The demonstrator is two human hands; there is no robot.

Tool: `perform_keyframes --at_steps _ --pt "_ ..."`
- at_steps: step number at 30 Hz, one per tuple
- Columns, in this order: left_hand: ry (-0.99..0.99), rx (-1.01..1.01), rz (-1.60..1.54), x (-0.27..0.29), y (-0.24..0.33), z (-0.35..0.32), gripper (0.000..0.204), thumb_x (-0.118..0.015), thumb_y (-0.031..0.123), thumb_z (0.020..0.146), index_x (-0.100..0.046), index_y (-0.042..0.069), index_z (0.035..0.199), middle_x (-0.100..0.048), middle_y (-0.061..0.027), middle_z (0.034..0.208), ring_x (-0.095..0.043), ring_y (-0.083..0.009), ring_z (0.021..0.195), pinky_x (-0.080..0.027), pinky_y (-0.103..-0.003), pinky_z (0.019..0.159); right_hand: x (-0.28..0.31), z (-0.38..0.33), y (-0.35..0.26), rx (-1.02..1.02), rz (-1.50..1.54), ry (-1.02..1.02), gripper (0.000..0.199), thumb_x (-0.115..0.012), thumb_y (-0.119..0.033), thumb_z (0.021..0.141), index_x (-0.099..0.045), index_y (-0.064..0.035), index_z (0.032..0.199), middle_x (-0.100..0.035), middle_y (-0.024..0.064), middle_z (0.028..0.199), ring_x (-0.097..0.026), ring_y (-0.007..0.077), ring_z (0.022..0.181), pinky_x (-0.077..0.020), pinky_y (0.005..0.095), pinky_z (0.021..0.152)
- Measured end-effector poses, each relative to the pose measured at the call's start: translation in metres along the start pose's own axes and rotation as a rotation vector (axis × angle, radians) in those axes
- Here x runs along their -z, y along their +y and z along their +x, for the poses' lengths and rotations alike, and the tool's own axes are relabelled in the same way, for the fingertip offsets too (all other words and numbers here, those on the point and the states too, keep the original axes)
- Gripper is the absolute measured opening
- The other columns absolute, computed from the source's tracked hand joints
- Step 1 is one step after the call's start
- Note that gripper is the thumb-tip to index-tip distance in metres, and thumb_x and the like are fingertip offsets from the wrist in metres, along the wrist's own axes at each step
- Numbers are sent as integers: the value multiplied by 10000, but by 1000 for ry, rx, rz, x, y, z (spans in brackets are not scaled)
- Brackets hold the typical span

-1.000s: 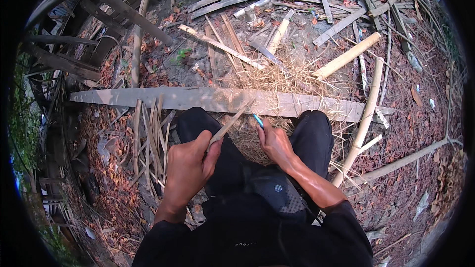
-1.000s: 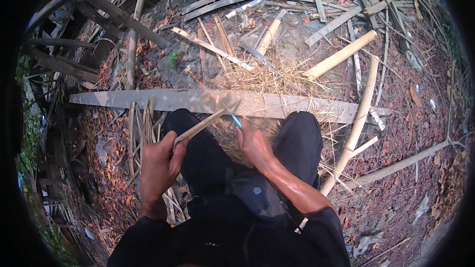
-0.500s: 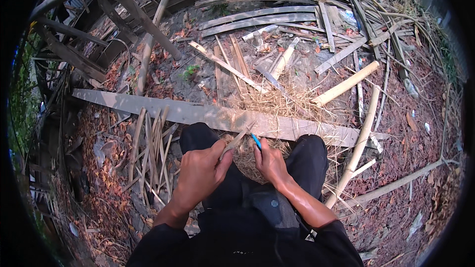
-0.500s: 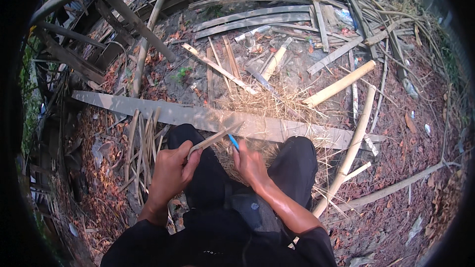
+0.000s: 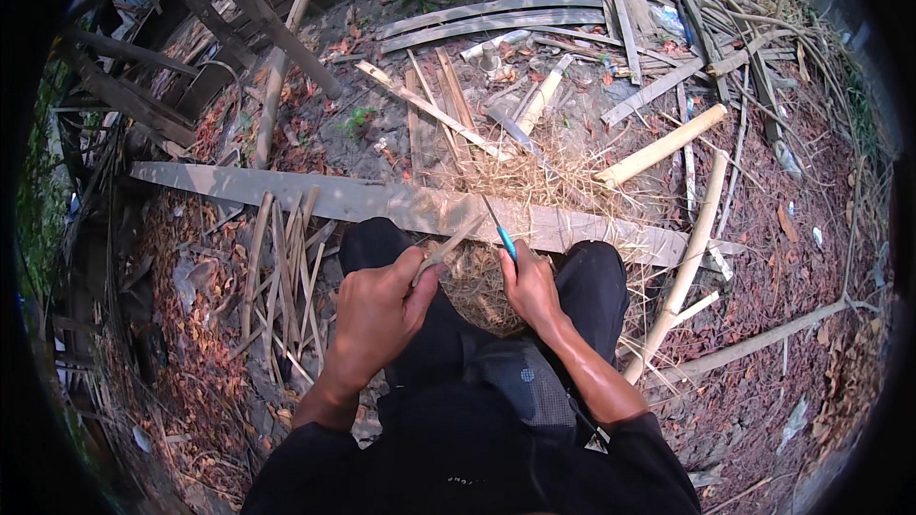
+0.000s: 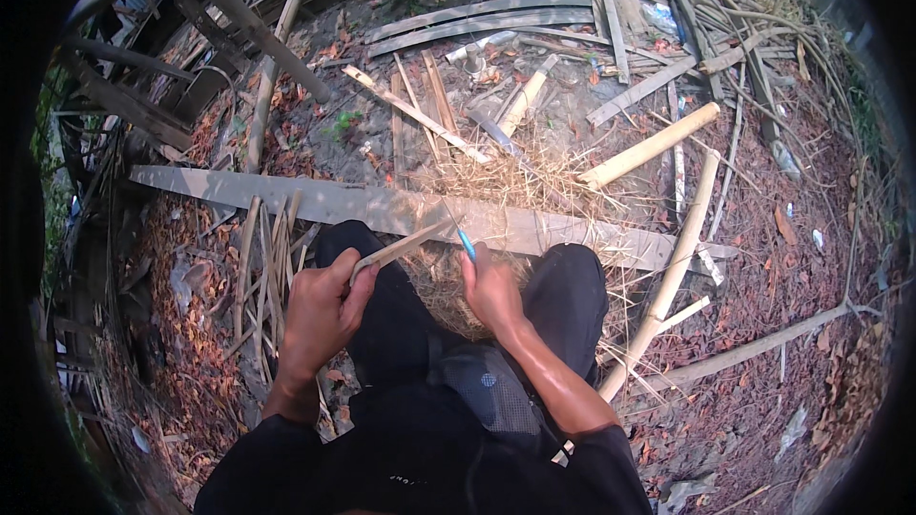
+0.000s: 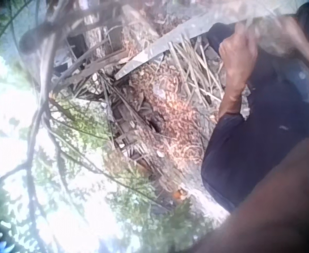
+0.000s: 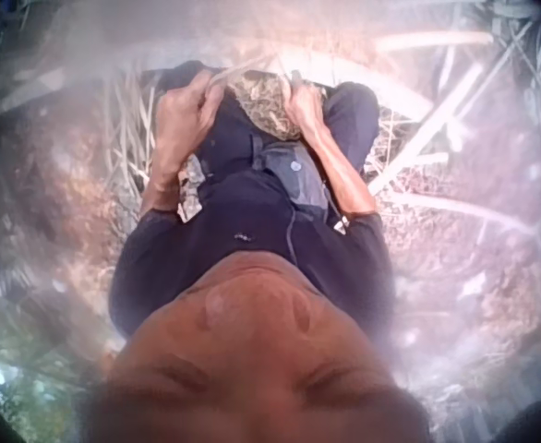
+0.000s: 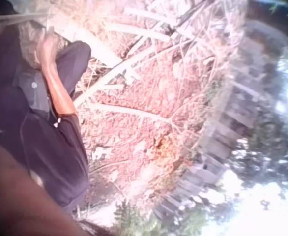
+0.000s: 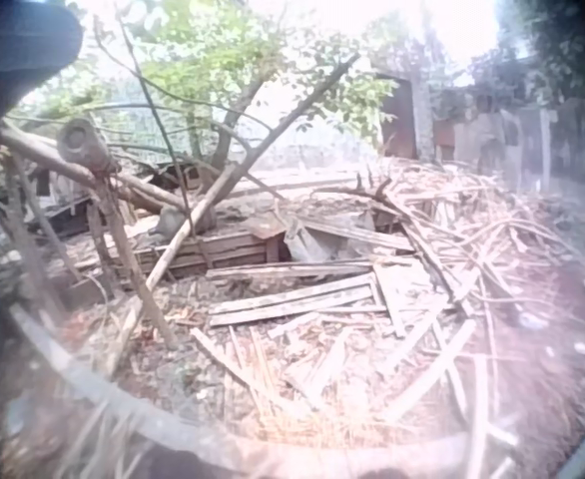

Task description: The person sits on the ground and uses a blue utility knife to split a long piece of bamboo into thin strips. They hold the bamboo with their left hand and carefully slice along its length with the knife in their right hand, creating multiple narrow slivers.

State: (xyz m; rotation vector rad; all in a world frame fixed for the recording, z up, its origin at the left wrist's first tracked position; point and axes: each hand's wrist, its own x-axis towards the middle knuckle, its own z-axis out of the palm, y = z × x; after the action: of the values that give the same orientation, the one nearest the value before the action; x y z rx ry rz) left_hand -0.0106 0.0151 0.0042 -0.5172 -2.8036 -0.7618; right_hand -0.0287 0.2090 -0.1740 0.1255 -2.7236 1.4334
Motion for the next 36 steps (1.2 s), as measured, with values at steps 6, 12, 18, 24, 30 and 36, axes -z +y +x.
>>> perform_keyframes --at_steps 6,12,18,24,30,36 --pt "-16 26 -37 9 -11 5 163 -665 171 931 -579 46 870 -619 -148 635 -615 -378 578 -431 -448 490 -18 -6 4 12 -70 27 207 -570 -193 994 -545 11 967 -550 265 608 -569 463 570 -420 482 511" --pt "75 54 -109 6 -27 8 195 -650 164 946 -567 29 832 -556 -146 532 -580 -375 500 -406 -448 476 4 5 -33 -127 -18 -23 283 -541 -271 1012 -551 9 980 -571 248 591 -601 433 565 -424 495 539" --pt "92 79 -144 9 -46 0 197 -654 163 947 -581 38 814 -528 -135 504 -572 -354 472 -386 -451 464 -19 16 -57 -98 -104 -116 335 -530 -324 1019 -558 6 968 -573 236 591 -607 426 568 -431 512 570" --pt "138 112 -238 9 -74 -8 181 -668 143 939 -588 36 817 -504 -118 483 -547 -322 429 -361 -424 431 5 53 -88 -238 -205 -98 416 -530 -385 1019 -600 17 938 -567 213 587 -597 340 553 -442 477 599" --pt "118 68 -349 8 -83 -4 211 -696 88 911 -546 18 781 -446 -91 468 -482 -249 374 -314 -370 402 31 57 -98 -256 -103 74 396 -540 -362 1024 -580 11 896 -514 118 587 -490 202 545 -411 403 570" --pt "146 39 -357 6 -92 2 213 -682 38 903 -521 8 767 -432 -85 475 -470 -221 368 -308 -349 398 31 49 -98 -372 -40 38 417 -507 -391 1039 -546 10 928 -487 96 626 -452 167 605 -402 387 597"
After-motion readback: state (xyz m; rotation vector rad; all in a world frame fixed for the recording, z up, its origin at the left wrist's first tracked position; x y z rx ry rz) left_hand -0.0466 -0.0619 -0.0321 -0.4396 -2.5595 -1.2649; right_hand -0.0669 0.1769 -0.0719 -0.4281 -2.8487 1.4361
